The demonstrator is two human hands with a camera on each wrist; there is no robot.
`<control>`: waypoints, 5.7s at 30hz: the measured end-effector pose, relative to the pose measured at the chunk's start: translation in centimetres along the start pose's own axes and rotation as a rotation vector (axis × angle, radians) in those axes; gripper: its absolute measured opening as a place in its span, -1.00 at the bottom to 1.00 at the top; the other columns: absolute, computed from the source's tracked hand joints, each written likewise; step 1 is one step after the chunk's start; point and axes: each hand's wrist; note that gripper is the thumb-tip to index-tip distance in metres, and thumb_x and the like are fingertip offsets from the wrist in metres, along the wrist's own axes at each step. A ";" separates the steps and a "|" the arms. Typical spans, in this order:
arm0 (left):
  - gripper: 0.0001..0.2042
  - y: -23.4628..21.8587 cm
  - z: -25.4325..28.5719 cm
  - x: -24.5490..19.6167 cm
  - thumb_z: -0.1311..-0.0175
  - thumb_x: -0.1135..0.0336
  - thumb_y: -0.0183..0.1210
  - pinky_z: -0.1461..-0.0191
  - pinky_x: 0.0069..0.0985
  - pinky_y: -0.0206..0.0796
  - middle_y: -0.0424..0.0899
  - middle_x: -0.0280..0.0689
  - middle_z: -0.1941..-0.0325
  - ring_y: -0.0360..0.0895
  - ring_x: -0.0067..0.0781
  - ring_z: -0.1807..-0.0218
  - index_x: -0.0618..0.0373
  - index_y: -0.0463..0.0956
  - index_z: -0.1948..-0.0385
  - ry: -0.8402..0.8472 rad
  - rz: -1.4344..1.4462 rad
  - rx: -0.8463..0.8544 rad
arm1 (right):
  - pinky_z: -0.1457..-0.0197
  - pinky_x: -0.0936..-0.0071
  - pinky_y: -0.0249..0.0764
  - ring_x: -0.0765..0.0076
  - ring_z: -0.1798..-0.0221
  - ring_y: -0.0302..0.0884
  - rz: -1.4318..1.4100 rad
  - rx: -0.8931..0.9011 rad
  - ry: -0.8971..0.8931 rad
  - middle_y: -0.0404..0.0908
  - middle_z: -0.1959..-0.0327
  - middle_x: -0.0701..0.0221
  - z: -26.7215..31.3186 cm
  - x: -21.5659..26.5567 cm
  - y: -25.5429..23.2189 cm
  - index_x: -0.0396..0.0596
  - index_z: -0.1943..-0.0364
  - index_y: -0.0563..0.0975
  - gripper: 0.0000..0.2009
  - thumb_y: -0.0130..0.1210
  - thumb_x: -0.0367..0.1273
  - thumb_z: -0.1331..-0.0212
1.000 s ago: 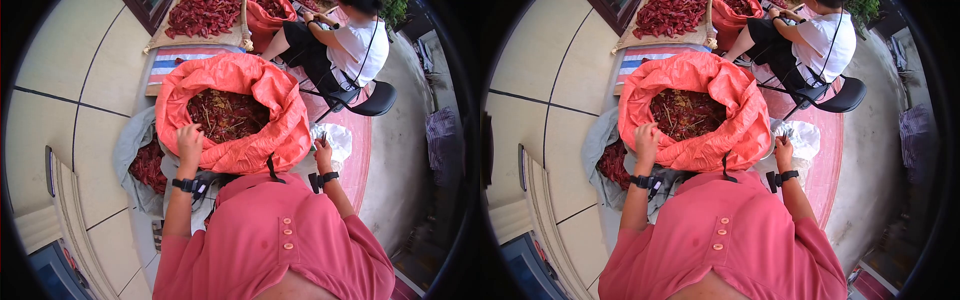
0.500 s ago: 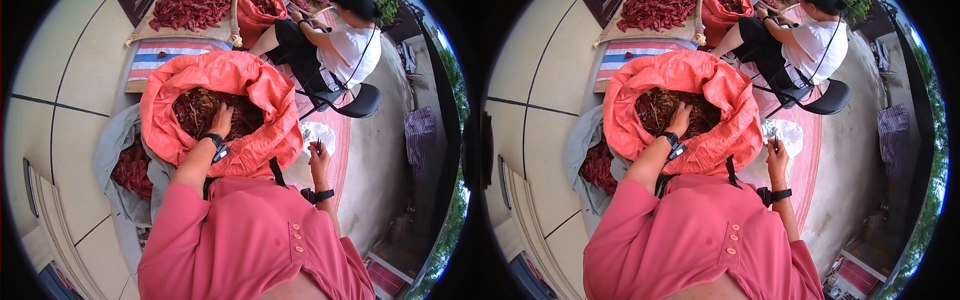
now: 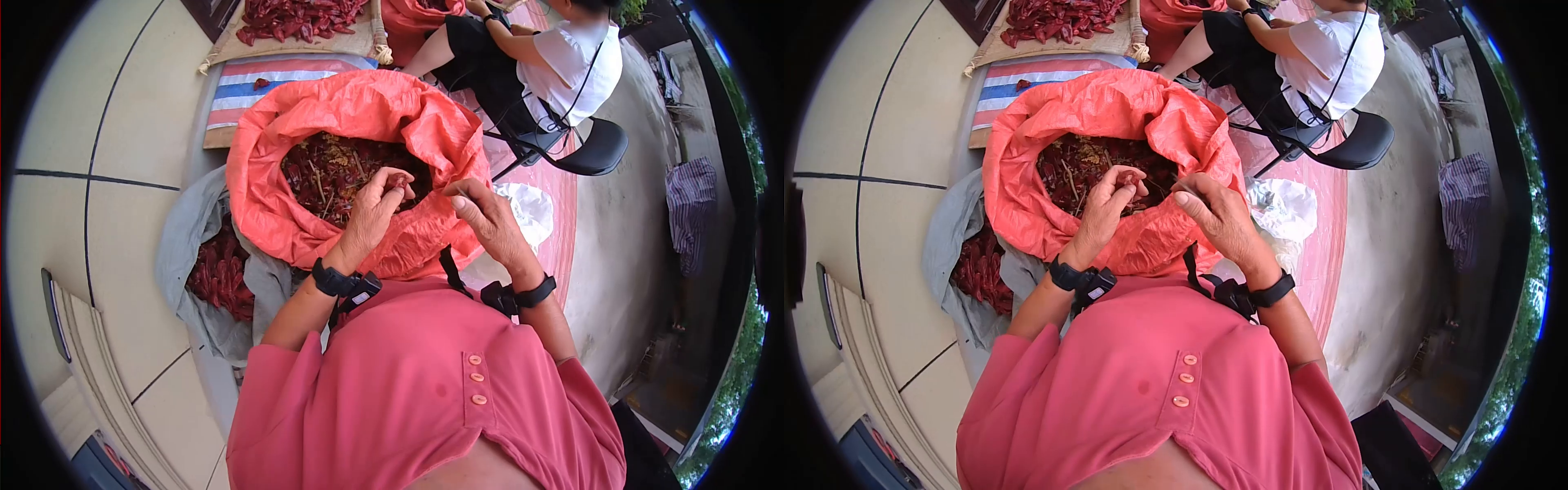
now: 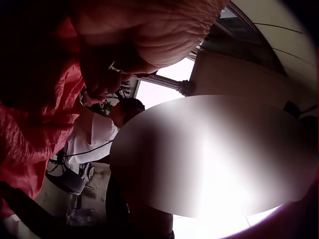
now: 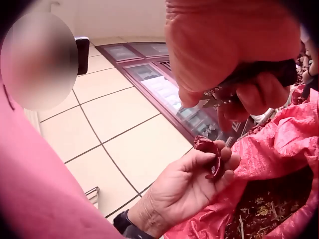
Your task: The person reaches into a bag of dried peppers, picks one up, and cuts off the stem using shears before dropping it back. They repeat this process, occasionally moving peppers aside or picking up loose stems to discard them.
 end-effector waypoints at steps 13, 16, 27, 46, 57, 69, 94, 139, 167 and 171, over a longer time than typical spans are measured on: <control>-0.72 2.1 4.8 -6.1 -0.45 0.36 -0.19 0.42 -0.71 0.16 0.45 -0.38 0.32 0.24 -0.70 0.50 0.17 0.31 -0.12 0.079 0.197 -0.066 | 0.16 0.35 0.49 0.11 0.19 0.61 0.274 -0.093 -0.343 0.61 0.25 0.23 0.7 3.7 0.7 -0.10 0.09 0.53 -0.71 0.10 -0.20 -0.25; -0.71 2.5 5.2 -5.5 -0.49 0.26 -0.17 0.43 -0.71 0.15 0.44 -0.40 0.35 0.24 -0.70 0.50 0.17 0.31 -0.11 0.130 0.017 -0.118 | 0.27 0.34 0.51 0.15 0.28 0.62 0.345 -0.108 -0.342 0.64 0.28 0.31 0.9 4.6 0.4 -0.05 0.16 0.57 -0.75 0.16 -0.22 -0.19; -0.77 3.1 6.1 -5.4 -0.48 0.32 -0.14 0.25 -0.53 0.29 0.50 -0.24 0.29 0.42 -0.47 0.34 0.18 0.34 -0.03 0.213 -0.210 -0.174 | 0.41 0.41 0.50 0.28 0.40 0.63 0.481 -0.164 -0.421 0.65 0.35 0.47 1.7 4.0 0.8 0.04 0.26 0.63 -0.79 0.19 -0.19 -0.14; -0.82 3.8 5.4 -4.3 -0.48 0.29 -0.16 0.29 -0.44 0.23 0.41 -0.26 0.44 0.37 -0.40 0.39 0.19 0.31 0.09 0.221 -0.059 -0.121 | 0.45 0.69 0.26 0.65 0.51 0.35 -0.456 0.116 -0.008 0.42 0.58 0.57 1.0 1.5 2.0 -0.11 0.27 0.53 -0.73 0.08 -0.17 -0.30; -0.83 2.5 6.4 -2.9 -0.51 0.19 -0.18 0.63 -0.76 -0.19 0.13 -0.57 0.65 -0.04 -0.82 0.68 0.03 0.29 0.21 -0.002 0.412 0.048 | 0.55 0.65 0.13 0.69 0.61 0.15 -0.499 -0.034 0.003 0.28 0.59 0.65 0.8 1.4 -1.0 -0.09 0.22 0.48 -0.72 -0.03 -0.15 -0.37; -0.81 3.2 6.1 -3.8 -0.51 0.15 -0.18 0.64 -0.75 -0.21 0.12 -0.58 0.68 -0.06 -0.81 0.70 0.03 0.30 0.23 -0.076 0.550 0.178 | 0.40 0.33 0.45 0.18 0.39 0.57 0.381 -0.020 -0.394 0.54 0.42 0.34 1.4 1.8 1.6 -0.07 0.26 0.50 -0.70 0.17 -0.13 -0.15; -0.63 -16.2 15.7 3.7 -0.19 0.36 0.13 -0.19 -0.21 0.17 0.54 -0.13 0.03 0.39 -0.04 -0.05 0.09 0.44 -0.08 -0.225 -1.553 -0.867 | 0.23 0.46 0.38 0.46 0.33 0.42 -0.066 0.091 -0.048 0.50 0.42 0.35 0.0 -3.6 0.1 -0.20 0.24 0.46 -0.70 0.07 -0.18 -0.30; -0.82 3.1 2.6 -0.9 -0.36 0.39 0.03 0.43 -0.60 0.31 0.57 -0.33 0.53 0.46 -0.60 0.52 0.24 0.42 0.09 0.105 -0.284 -0.244 | 0.28 0.60 0.48 0.56 0.34 0.53 -0.562 0.172 -0.189 0.53 0.32 0.46 -3.9 -3.8 4.7 -0.16 0.20 0.55 -0.90 0.12 -0.48 -0.24; -0.81 5.9 4.3 -2.0 -0.46 0.30 -0.06 0.36 -0.66 0.17 0.34 -0.45 0.56 0.25 -0.68 0.48 0.20 0.44 0.12 0.231 -0.095 -0.072 | 0.60 0.72 0.15 0.77 0.68 0.13 -1.317 0.305 0.400 0.47 0.47 0.57 -2.3 -4.2 1.6 0.00 0.33 0.45 -0.82 0.05 -0.23 -0.33; -0.82 5.7 5.1 -2.4 -0.44 0.36 -0.05 0.15 -0.64 0.32 0.46 -0.39 0.42 0.40 -0.63 0.33 0.18 0.43 0.05 0.283 -0.088 -0.088 | 0.62 0.68 0.11 0.71 0.70 0.14 -1.124 0.149 0.220 0.50 0.50 0.58 -2.2 -4.2 -0.6 -0.04 0.30 0.48 -0.82 0.03 -0.24 -0.34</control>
Point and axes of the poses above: each hand's wrist, its own z-axis away from the middle knuckle, its own y-axis out of the palm, x = y × z
